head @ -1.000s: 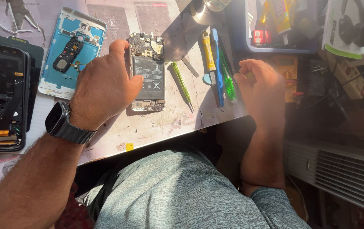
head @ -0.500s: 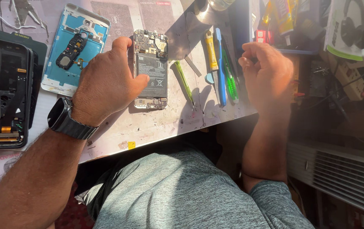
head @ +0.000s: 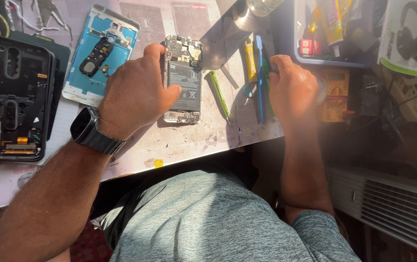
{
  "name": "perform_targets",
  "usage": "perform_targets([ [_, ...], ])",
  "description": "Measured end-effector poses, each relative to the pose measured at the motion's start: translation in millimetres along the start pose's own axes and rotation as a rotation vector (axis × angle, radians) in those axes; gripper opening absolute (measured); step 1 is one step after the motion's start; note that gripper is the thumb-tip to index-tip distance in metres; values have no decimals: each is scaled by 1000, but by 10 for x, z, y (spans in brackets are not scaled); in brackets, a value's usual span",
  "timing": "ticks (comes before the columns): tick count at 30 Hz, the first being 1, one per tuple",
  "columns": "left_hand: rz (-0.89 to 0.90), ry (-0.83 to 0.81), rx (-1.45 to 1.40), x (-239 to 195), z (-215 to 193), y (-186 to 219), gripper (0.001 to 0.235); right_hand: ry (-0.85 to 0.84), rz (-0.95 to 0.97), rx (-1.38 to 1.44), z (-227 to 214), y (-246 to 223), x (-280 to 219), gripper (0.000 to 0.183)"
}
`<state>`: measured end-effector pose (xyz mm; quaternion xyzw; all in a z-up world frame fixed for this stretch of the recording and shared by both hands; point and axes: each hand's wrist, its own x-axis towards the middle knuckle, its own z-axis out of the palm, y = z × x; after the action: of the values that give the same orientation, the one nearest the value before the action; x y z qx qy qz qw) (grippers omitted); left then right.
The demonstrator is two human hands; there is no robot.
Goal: The person uses a green screwdriver and tweezers to remove screws and small components from a disassembled smartphone on a workbench. The person then picks up a blue feature phone and briefly examines it.
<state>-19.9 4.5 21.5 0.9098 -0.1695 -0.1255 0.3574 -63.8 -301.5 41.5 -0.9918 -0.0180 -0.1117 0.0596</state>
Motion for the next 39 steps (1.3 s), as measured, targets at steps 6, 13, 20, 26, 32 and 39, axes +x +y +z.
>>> perform_targets([
  [6,48,87,-21,-16,25,-23,65,-30,5,-102,54,73,59,29],
  [13,21,94,-46,-7,5,1,68,-108,79,-114,12,102,75,33],
  [20,16,59,-48,-4,-4,11,69,-60,61,-161,68,154,77,27],
  [26,70,99,-61,-13,95,-75,65,68,-77,53,-179,45,-2,37],
  [32,147,174,1,-14,162,-164,60,-126,132,821,-438,-48,-137,39],
  [39,118,153,-6,2,140,-130,59,-357,179,1627,-141,-100,-300,14],
])
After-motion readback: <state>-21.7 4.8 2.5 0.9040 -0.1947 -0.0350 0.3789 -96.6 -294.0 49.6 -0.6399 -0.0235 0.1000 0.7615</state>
